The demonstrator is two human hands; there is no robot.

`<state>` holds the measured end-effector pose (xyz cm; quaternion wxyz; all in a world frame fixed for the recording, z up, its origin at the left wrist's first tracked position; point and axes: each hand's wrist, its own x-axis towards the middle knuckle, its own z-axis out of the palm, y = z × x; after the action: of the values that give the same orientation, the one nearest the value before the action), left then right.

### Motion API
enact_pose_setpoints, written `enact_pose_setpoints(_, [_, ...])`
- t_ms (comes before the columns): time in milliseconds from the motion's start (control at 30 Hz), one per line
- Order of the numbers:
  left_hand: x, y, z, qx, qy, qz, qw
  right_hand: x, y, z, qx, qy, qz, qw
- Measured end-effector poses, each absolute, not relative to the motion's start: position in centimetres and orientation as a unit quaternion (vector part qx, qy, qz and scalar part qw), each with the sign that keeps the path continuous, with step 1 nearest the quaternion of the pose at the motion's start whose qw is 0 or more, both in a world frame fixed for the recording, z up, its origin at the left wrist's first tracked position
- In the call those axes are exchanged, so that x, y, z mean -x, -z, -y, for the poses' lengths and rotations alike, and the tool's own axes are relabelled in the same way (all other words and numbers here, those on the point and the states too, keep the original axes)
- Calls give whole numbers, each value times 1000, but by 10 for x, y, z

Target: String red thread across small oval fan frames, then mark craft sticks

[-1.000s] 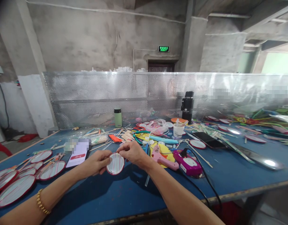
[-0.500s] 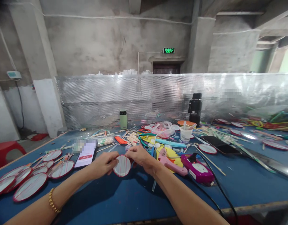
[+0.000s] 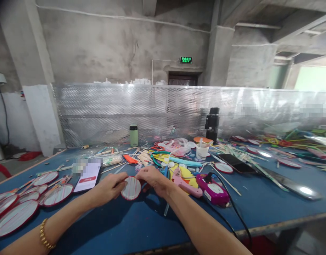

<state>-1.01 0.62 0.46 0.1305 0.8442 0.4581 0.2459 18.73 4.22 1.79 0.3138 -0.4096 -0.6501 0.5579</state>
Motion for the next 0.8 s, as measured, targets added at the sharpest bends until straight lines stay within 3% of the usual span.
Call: enact_pose_setpoints(800, [9, -6, -4, -844, -256, -456, 119, -186, -14, -44, 377, -599, 630, 320])
